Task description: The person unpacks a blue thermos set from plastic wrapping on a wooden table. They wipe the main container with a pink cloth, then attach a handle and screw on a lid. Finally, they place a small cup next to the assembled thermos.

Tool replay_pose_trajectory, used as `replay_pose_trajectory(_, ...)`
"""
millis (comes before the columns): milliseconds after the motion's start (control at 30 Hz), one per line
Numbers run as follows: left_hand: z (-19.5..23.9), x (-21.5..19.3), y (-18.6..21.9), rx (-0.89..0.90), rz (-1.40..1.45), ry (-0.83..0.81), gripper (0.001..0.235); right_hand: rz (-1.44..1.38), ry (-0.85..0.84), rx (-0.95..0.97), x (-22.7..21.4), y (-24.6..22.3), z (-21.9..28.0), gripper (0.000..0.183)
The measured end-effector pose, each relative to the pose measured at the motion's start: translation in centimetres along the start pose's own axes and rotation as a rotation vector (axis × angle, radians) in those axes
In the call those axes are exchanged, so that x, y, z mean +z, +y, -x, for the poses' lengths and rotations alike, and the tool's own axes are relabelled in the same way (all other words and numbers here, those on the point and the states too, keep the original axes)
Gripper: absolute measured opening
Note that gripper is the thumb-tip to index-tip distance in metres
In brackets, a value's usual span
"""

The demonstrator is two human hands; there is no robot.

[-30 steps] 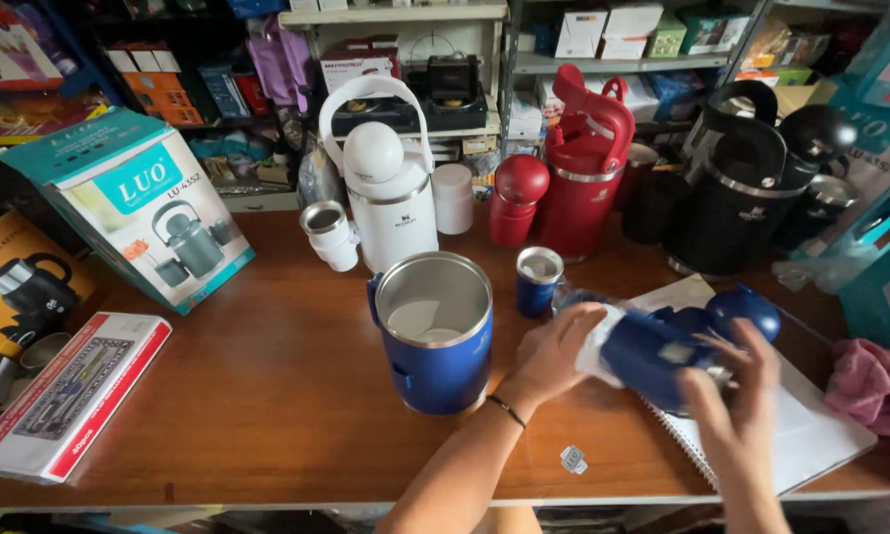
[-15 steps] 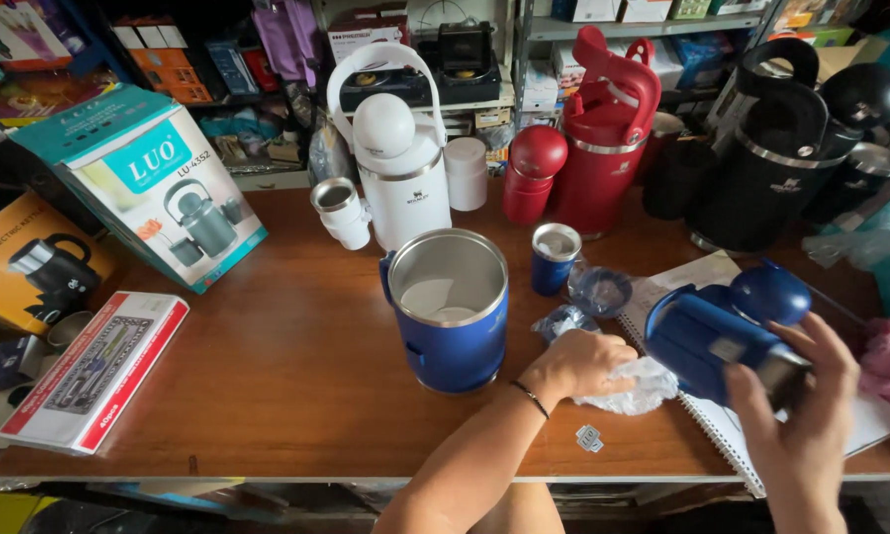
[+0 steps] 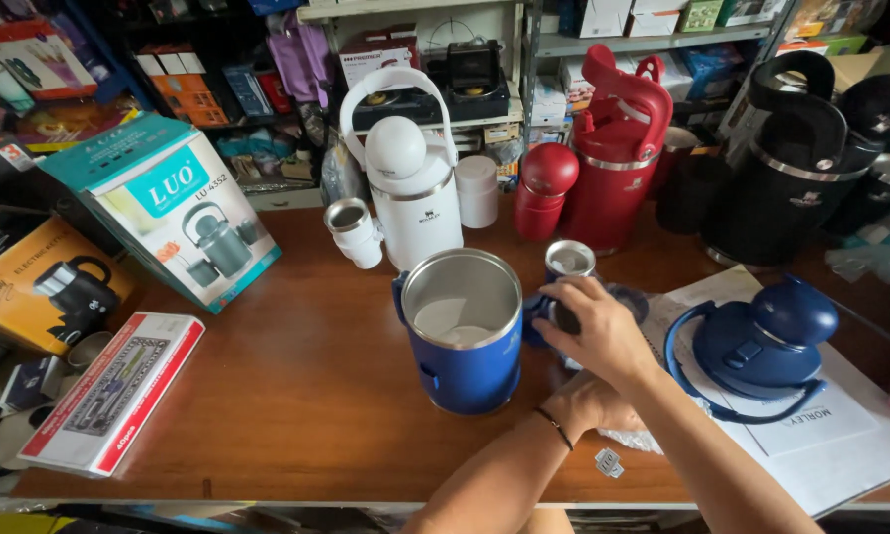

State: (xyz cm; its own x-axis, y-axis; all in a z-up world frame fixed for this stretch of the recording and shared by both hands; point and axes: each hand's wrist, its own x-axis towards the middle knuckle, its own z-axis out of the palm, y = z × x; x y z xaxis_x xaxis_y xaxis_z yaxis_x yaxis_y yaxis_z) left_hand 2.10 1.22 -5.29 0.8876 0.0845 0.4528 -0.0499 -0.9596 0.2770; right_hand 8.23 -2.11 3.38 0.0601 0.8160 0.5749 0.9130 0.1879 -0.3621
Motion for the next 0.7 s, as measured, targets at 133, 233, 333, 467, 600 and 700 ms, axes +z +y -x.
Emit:
replay_pose_trajectory(133,0.6,-1.5,0.7,-0.038,0.007,-0.01,0.01,0.018,-0.096,-0.005,2.0,0.5,-1.5,0.048)
replay_pose_trajectory(233,1.1,-2.2,1.3,-0.066,0.014,-0.018,0.009,0.034,-0.159,-0.059,2.9,1.0,-2.1,0.048)
replay_pose_trajectory(333,0.9,-2.8,1.8,-0.092,0.018,-0.025,0.01,0.067,-0.17,-0.062,4.1,1.8,-2.3,0.049)
replay_pose_trajectory(467,-0.2,-3.6,2.5,-0.127,0.026,-0.027,0.014,0.072,-0.06,-0.185,3.8,1.7,-1.6,0.055)
replay_pose_trajectory(600,-0.7,-1.1,0.9,-0.167,0.035,-0.022,0.019,0.029,0.112,-0.247,1.4,0.0,0.4,0.049)
replay_pose_trajectory(700,-0.7,-0.3,0.8,-0.197,0.047,-0.027,0.024,0.011,0.171,-0.167,-1.3,-0.1,3.3,0.05)
